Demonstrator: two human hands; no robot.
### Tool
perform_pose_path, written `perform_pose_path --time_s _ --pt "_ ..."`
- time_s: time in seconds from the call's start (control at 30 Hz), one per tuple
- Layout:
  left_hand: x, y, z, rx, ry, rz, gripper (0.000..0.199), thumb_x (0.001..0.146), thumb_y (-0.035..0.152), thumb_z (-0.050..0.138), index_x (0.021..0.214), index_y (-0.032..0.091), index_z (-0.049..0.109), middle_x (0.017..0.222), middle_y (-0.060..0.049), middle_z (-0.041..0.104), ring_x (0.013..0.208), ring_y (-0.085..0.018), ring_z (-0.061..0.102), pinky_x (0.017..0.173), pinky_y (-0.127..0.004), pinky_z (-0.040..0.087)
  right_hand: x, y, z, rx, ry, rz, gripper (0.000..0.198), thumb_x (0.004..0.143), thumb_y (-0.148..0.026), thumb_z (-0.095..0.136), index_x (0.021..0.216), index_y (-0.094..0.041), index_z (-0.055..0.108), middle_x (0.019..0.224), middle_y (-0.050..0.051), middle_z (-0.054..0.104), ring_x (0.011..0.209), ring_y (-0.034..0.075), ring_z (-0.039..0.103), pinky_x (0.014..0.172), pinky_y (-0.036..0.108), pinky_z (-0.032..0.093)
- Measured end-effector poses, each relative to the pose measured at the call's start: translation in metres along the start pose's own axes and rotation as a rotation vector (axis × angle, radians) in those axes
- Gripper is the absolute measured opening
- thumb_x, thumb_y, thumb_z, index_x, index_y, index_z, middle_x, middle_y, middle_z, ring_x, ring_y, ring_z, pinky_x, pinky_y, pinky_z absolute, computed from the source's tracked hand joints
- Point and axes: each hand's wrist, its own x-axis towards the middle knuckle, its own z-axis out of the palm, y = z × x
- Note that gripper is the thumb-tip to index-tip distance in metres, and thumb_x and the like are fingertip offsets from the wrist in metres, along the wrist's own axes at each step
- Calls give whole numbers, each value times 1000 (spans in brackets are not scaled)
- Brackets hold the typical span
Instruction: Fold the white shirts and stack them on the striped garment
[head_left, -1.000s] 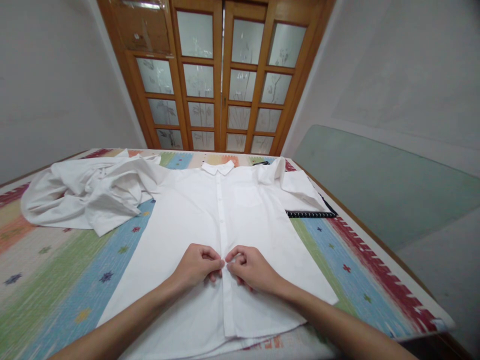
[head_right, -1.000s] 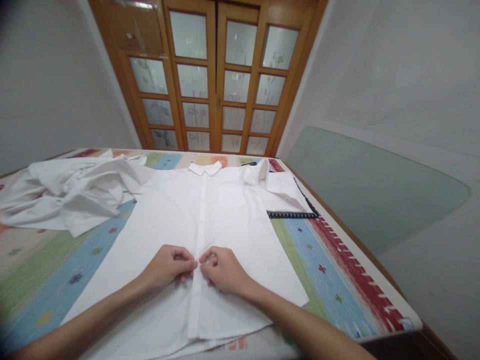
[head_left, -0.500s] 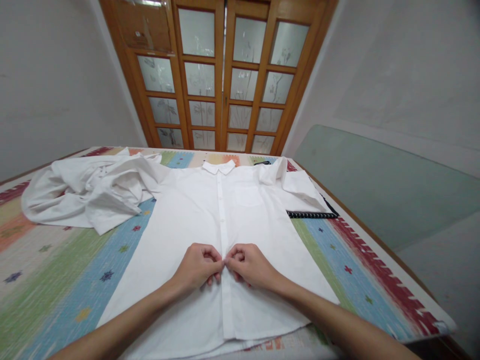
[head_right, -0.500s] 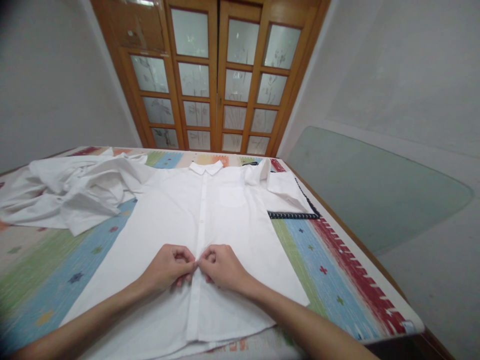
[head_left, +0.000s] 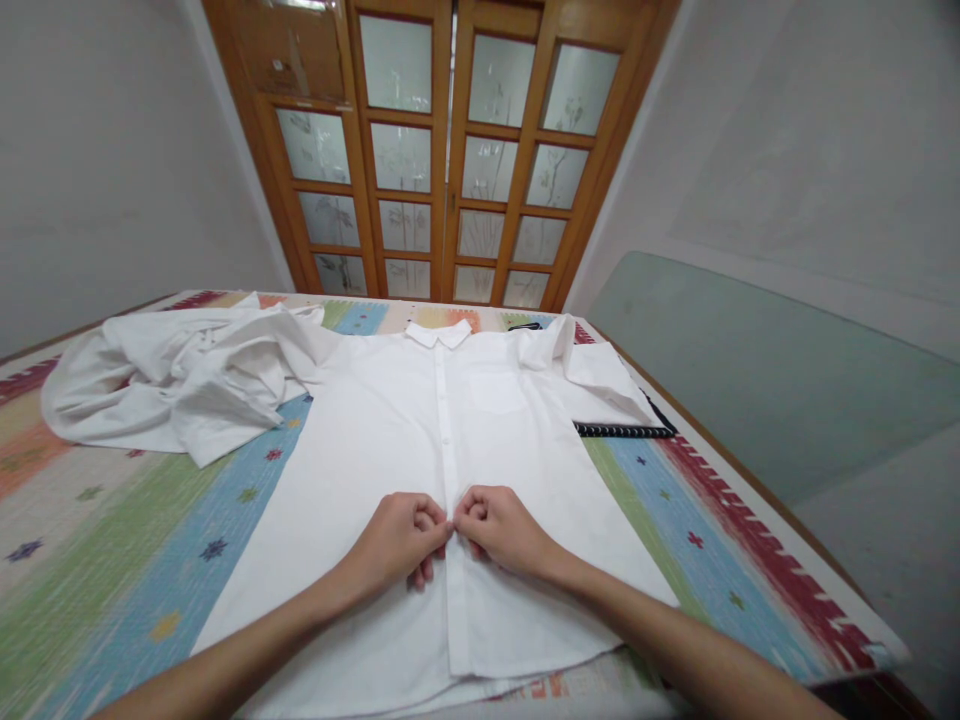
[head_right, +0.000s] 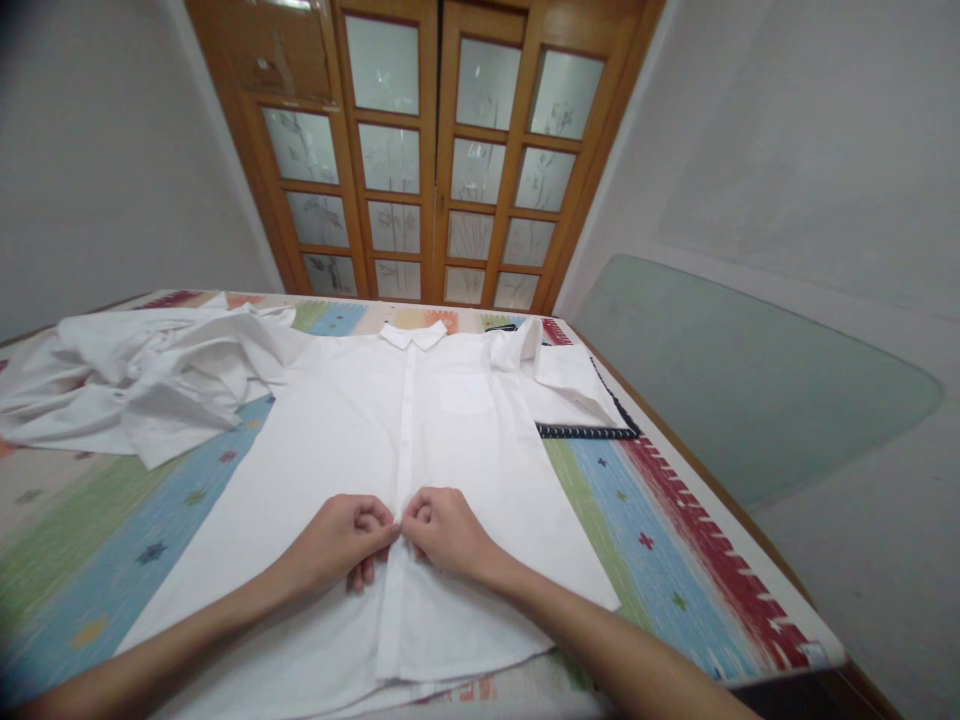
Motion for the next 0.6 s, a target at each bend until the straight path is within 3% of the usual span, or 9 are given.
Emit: perform_pose_path --time_s 0.23,0.6 --pt "0 2 1 77 -23 24 31 75 47 62 75 17 56 53 1 64 39 -14 60 37 -21 43 2 4 -1 21 -15 -11 9 78 -16 55 69 -18 56 46 -6 56 39 8 44 46 19 35" --pt "3 3 2 252 -4 77 16 75 34 55 72 18 56 55 0 66 40 -15 60 38 -23 43 8 3 -10 221 -116 138 9 73 -25 60 68 -18 57 42 -9 53 28 5 34 29 18 19"
